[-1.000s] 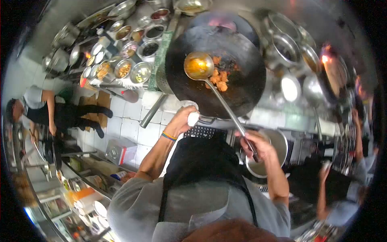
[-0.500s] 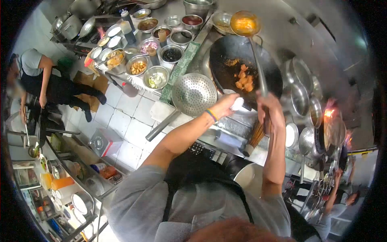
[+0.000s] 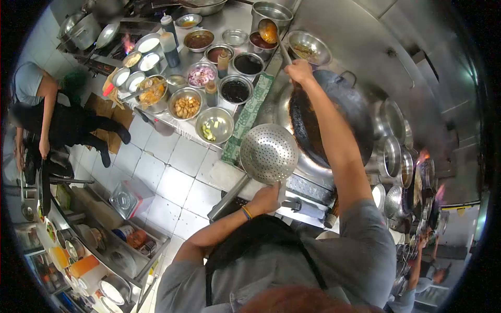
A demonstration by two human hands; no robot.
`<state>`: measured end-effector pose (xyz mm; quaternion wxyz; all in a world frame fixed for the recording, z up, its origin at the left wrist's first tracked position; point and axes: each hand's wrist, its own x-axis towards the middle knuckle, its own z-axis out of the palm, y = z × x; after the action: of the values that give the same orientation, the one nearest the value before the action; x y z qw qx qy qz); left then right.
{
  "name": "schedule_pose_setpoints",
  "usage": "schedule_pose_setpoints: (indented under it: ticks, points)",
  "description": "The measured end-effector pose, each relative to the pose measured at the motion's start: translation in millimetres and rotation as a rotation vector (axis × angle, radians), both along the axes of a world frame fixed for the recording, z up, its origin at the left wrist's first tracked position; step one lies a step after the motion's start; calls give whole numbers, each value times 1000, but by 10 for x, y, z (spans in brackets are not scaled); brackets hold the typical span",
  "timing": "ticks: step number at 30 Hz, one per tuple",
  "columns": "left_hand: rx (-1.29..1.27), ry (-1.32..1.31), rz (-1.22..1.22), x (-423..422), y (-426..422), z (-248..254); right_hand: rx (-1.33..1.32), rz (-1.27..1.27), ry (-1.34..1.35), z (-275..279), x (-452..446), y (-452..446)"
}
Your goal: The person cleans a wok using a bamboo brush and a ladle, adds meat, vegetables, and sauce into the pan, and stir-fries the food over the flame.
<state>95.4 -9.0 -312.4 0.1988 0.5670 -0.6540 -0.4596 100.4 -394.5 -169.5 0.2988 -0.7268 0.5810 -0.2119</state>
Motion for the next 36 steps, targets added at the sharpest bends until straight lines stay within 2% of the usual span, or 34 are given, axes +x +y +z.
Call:
schedule_pose_setpoints:
  ticks: [2, 5, 8, 11, 12, 15, 17, 23, 24, 27, 29, 30, 31, 33, 36]
  points:
    - [-123, -19, -25, -49, 134, -420, 23, 4, 17, -7, 85, -37]
    - [-329, -83, 53, -115, 175, -445, 219, -62, -231, -35, 132, -60]
    - [-456, -217, 65, -55, 154, -334, 502, -76, -607, -16, 46, -147]
    - [-442, -399, -4, -57, 124, -277, 825, -122, -956, 11, -78, -300]
    - [-447, -404, -13, -61, 115, -286, 850, -88, -1015, 15, -120, -296]
    - [-473, -408, -27, -122, 107, -290, 698, -140, -936, 126, -270, -128]
    - [-505, -403, -7, -183, 112, -271, 717, -97, -974, 97, -448, -206]
    - [-420, -394, 44, -331, 102, -167, 794, 12, -1133, 275, -952, -286]
    - [-433, -349, 73, -355, 101, -209, 872, 37, -1164, 279, -1065, -353]
    - [-143, -323, 135, -449, 42, -443, 1000, -97, -1558, 453, -1380, -210]
    - [-293, -298, 175, -455, 57, -518, 994, 29, -1535, 669, -1648, -39]
    - [-197, -343, 192, -490, 44, -431, 996, 65, -1521, 780, -1816, 54]
    - [-285, -368, 199, -503, 86, -397, 999, 95, -1505, 880, -1995, 204]
    - [-470, -416, 226, -436, 146, -359, 907, 57, -1458, 1160, -2326, 707]
    - [-409, -453, 208, -420, 149, -322, 882, -1, -1285, 1398, -2833, 1262]
